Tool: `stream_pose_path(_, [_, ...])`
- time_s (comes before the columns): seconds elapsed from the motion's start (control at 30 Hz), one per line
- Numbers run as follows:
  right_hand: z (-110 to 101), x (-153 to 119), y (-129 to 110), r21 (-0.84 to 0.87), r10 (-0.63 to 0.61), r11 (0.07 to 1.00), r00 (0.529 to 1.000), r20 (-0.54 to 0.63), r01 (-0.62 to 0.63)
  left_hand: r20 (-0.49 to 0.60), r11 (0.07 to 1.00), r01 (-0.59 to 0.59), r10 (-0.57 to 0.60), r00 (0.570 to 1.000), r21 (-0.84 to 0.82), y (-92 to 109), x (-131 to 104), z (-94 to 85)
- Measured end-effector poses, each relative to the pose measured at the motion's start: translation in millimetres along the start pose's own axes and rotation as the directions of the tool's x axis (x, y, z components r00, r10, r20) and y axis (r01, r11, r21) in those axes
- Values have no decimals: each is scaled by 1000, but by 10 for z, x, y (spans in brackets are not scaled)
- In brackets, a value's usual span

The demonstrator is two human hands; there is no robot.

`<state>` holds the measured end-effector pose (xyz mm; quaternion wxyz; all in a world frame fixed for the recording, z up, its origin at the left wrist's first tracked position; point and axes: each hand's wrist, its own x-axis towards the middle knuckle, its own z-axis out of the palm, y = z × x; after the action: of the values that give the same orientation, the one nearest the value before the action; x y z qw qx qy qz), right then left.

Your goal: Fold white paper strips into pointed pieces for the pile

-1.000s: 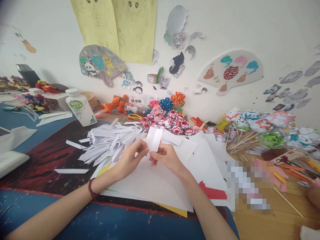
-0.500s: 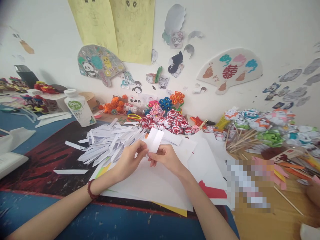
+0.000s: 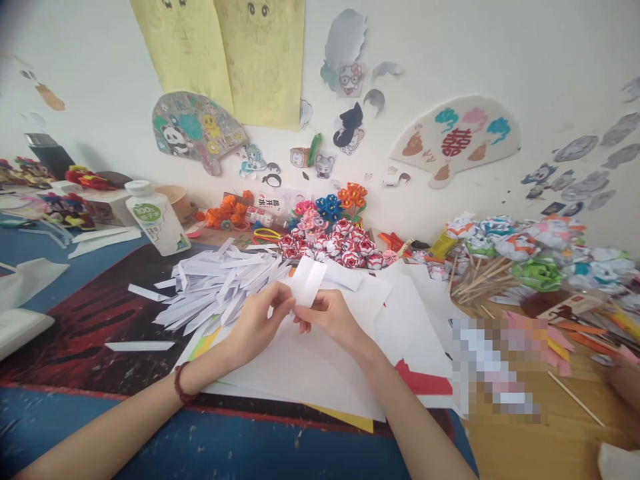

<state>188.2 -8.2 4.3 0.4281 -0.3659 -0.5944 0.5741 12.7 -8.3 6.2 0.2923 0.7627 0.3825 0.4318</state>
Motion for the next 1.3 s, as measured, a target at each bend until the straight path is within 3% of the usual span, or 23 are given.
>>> stream_pose_path(0.2, [15,1,0,5,-17,1000,1000,-26,17,-5,1000,15,-15,1000,20,-10,0,8])
stream_pose_path(0.53, [-39,19,-22,-49,-55,997,997,-61,52,-34,988,38,-43,998,-148,41,62,-62])
stream_pose_path(0.67, [-35,10,-38,-72,-53,996,997,-55,49,-19,969,129,-136,990,-213,-10,75,-47])
stream_pose_path(0.83, [-26,6,-48,-107,-66,992,996,-57,60,86,917,258,-243,966,-303,-49,95,-43])
stream_pose_path(1.3, [-16,-3,-72,-98,-44,994,999,-26,41,56,958,175,-166,984,-227,-3,92,-81])
